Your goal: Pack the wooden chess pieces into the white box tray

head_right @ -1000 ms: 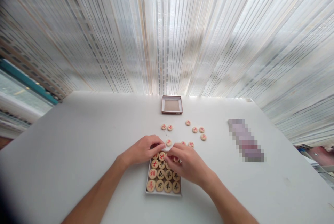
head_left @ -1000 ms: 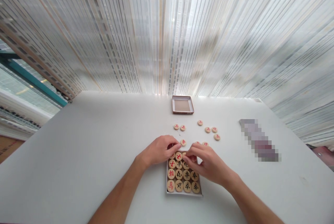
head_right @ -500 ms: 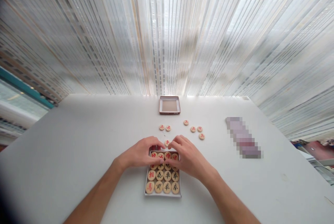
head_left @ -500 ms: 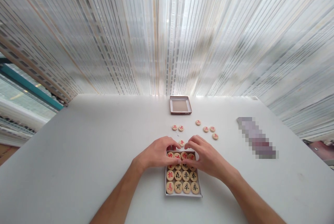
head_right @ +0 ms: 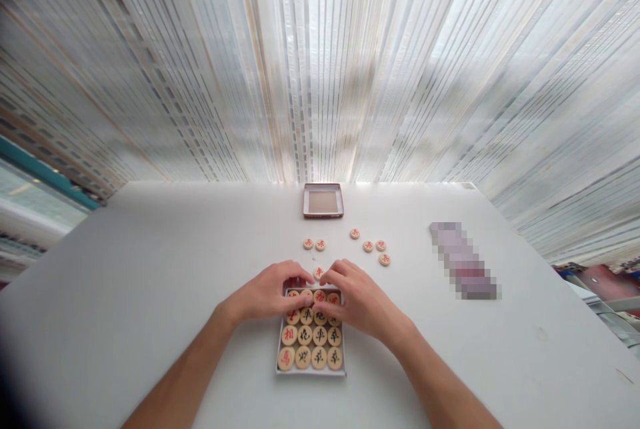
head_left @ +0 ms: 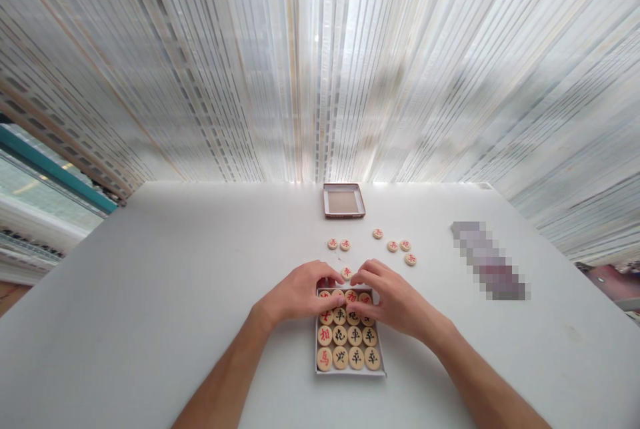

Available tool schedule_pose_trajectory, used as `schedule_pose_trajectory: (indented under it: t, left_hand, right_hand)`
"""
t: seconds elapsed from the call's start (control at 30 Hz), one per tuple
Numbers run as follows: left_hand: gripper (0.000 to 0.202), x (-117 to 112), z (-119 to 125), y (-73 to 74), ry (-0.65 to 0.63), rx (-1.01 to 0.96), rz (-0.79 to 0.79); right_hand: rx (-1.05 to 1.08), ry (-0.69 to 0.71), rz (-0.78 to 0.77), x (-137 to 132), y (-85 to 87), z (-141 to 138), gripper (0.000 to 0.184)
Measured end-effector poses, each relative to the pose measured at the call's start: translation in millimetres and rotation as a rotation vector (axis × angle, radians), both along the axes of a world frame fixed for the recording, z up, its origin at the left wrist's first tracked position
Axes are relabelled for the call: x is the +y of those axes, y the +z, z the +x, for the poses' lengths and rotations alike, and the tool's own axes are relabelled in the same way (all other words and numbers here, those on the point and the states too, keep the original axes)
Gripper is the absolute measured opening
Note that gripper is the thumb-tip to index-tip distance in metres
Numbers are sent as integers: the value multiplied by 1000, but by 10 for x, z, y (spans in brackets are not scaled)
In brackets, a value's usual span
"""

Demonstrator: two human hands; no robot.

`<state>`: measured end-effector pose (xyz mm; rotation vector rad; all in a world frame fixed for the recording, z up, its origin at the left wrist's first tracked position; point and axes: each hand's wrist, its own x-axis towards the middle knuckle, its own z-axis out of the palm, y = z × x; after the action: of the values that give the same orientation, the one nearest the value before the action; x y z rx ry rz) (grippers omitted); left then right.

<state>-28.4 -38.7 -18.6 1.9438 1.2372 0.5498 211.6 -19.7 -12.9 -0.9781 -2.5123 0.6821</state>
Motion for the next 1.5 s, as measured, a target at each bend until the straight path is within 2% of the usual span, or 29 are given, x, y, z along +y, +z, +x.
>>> schedule_pose_trajectory:
  t: [0.13, 0.43, 0.6, 0.73, 0.97, 1.17, 1.37, 1.5]
  left_hand:
    - [28, 3, -1, 15, -7, -9, -12]
    - [29, -3, -4, 24, 11, -7, -36]
    - [31, -6, -13, 18, 10, -6, -43]
    - [29, -2, -14, 5, 7, -13, -36]
    - [29, 3, -19, 14, -4, -1, -30]
    - [33, 0, -34, 19, -8, -8, -48]
    - [45, 8, -38, 19, -37, 13, -67]
    - [42, 10, -30, 29, -45, 22, -49]
  right_hand:
    - [59, -30, -21, 71, 12, 70, 21]
    - [170, -370, 125, 369, -4, 364, 26]
    - [173, -439, 133, 437, -13, 434, 27]
    - [154, -384, 116, 409, -25, 396, 28]
    - [-17, -135, 32, 312, 1, 392, 27]
    - [-121, -121, -52, 291, 3, 437, 26]
    - [-113, -123, -29, 268, 12, 376, 18]
    - [-109, -134, -6, 274, -7, 350, 16]
